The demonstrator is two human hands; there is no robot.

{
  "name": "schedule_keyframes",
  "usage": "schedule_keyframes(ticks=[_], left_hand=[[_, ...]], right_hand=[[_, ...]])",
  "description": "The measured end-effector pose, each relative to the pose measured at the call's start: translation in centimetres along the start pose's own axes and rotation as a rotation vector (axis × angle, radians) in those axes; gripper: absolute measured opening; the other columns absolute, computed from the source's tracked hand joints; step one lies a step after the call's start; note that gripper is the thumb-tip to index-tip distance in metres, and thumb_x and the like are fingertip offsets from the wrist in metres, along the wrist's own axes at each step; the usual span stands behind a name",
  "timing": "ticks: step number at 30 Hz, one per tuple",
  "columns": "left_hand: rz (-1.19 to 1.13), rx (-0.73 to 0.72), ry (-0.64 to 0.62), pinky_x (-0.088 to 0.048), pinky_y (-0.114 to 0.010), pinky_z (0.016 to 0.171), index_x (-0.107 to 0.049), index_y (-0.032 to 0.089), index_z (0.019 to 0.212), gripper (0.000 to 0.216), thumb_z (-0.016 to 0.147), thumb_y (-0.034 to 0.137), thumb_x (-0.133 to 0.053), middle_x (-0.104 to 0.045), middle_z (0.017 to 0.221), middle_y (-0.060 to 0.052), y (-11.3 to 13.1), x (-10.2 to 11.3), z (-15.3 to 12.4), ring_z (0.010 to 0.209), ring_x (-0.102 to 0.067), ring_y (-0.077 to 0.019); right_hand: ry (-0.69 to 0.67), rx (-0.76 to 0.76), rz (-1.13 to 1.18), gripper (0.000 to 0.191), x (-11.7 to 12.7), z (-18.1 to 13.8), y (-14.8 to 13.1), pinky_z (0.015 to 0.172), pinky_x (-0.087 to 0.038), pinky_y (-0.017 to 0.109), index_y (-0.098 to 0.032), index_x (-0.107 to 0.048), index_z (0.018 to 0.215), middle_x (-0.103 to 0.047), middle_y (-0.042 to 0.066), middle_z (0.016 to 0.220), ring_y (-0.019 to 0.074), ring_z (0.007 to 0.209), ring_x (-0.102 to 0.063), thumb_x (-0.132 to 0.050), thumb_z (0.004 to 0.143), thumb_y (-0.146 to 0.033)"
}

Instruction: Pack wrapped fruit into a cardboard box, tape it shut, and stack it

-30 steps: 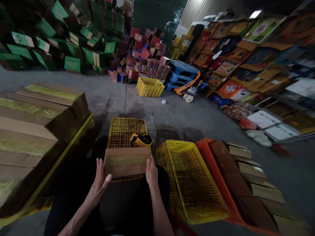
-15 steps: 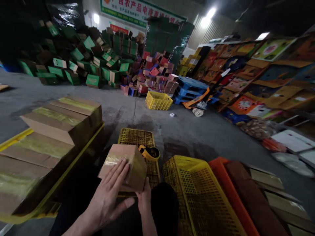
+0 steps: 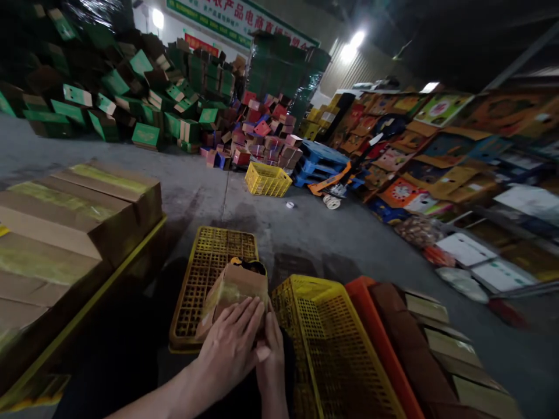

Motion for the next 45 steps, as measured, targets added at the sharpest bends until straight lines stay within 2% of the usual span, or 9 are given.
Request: schedule_keyframes(ticks=[5,9,14,21,26,30,34,39,45], left_hand=[[0.087,-0.05,-0.019,-0.041,-0.045,0.115,-0.022,0.029,0.161,0.074,0.098,0.056,-0.052,-0.048,0.155,-0.006,-2.0,2.7,-1.2,0.138,-0.052,-0.0281],[0.211,-0.095,-0.039,-0.039,-0.044,0.117,-0.021,0.027,0.161,0.074,0.099,0.055,-0.05,-0.048,0.155,-0.006,-3.0,4.6,-2.4,0.139,-0.051,-0.0255],[0.322,-0.048,-0.001,-0.036,-0.047,0.119,-0.017,0.025,0.162,0.081,0.097,0.058,-0.052,-0.034,0.163,-0.01,-5.4,5.0,-4.0,0.147,-0.04,-0.0285],[0.081,0.143,0.146,-0.042,-0.055,0.114,-0.007,0.024,0.163,0.099,0.089,0.068,-0.055,-0.005,0.17,-0.014,-7.0,2.6,-5.0,0.153,-0.021,-0.04],[0.001,0.143,0.178,-0.042,-0.061,0.111,-0.013,0.028,0.163,0.093,0.09,0.067,-0.055,0.002,0.17,-0.013,-6.5,2.4,-4.8,0.153,-0.016,-0.0437],[0.025,0.038,0.161,-0.043,-0.053,0.114,-0.022,0.03,0.161,0.084,0.092,0.063,-0.056,-0.017,0.169,-0.011,-6.5,3.5,-4.2,0.151,-0.027,-0.0374],[0.081,-0.028,0.132,-0.041,-0.049,0.117,-0.025,0.025,0.16,0.083,0.093,0.063,-0.056,-0.04,0.16,-0.012,-6.9,3.9,-3.9,0.148,-0.036,-0.0324],[0.112,-0.051,0.126,-0.039,-0.046,0.118,-0.034,0.02,0.156,0.077,0.095,0.06,-0.055,-0.046,0.156,-0.013,-7.2,3.9,-3.8,0.148,-0.037,-0.0312],[0.212,-0.089,0.089,-0.035,-0.051,0.119,-0.042,0.022,0.152,0.071,0.094,0.06,-0.056,-0.054,0.15,-0.011,-6.9,4.5,-2.8,0.141,-0.046,-0.0309]], right_hand=[[-0.098,-0.202,0.249,0.057,-0.4,1.3,-1.5,0.105,-0.053,0.043,-0.023,-0.035,0.157,-0.053,0.009,0.15,0.0264,0.138,-0.052,-0.037,0.105,-0.047],[-0.114,-0.163,0.24,0.053,0.4,2.1,-3.3,0.112,-0.047,0.042,-0.024,-0.042,0.153,-0.049,0.008,0.153,0.0252,0.14,-0.049,-0.04,0.105,-0.045],[-0.137,0.009,-0.072,0.045,1.5,2.7,-5.2,0.114,-0.046,0.04,-0.027,-0.053,0.146,-0.051,0.005,0.152,0.0243,0.139,-0.051,-0.04,0.106,-0.041],[-0.032,0.365,-0.53,0.062,0.9,1.8,-9.5,0.117,-0.034,0.063,-0.022,-0.031,0.159,-0.043,0.01,0.157,0.0363,0.15,-0.029,-0.045,0.104,-0.046],[0.007,0.457,-0.633,0.056,-0.6,-0.1,-11.1,0.116,-0.033,0.063,-0.017,-0.031,0.158,-0.048,0.012,0.154,0.0345,0.148,-0.036,-0.039,0.106,-0.038],[-0.031,0.51,-0.615,0.047,-1.3,-0.2,-12.3,0.116,-0.037,0.054,-0.016,-0.045,0.15,-0.055,0.011,0.149,0.029,0.142,-0.047,-0.039,0.105,-0.03],[-0.077,0.49,-0.573,0.037,-0.6,2.2,-12.4,0.113,-0.042,0.049,-0.021,-0.061,0.136,-0.066,0.007,0.136,0.0258,0.128,-0.059,-0.04,0.106,-0.029],[-0.09,0.45,-0.527,0.036,0.3,5.1,-11.4,0.109,-0.045,0.047,-0.022,-0.066,0.129,-0.069,0.008,0.129,0.025,0.12,-0.063,-0.04,0.106,-0.029],[-0.023,0.368,-0.419,0.042,0.3,5.4,-9.5,0.104,-0.052,0.043,-0.022,-0.061,0.139,-0.064,0.012,0.134,0.0252,0.121,-0.062,-0.037,0.107,-0.035]])
Point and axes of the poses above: each hand's wrist, its own z-axis towards the middle knuckle, its own x-axis out of the back of the hand, y = z × x, the point moved 10 cm from there along z, towards the middle knuckle
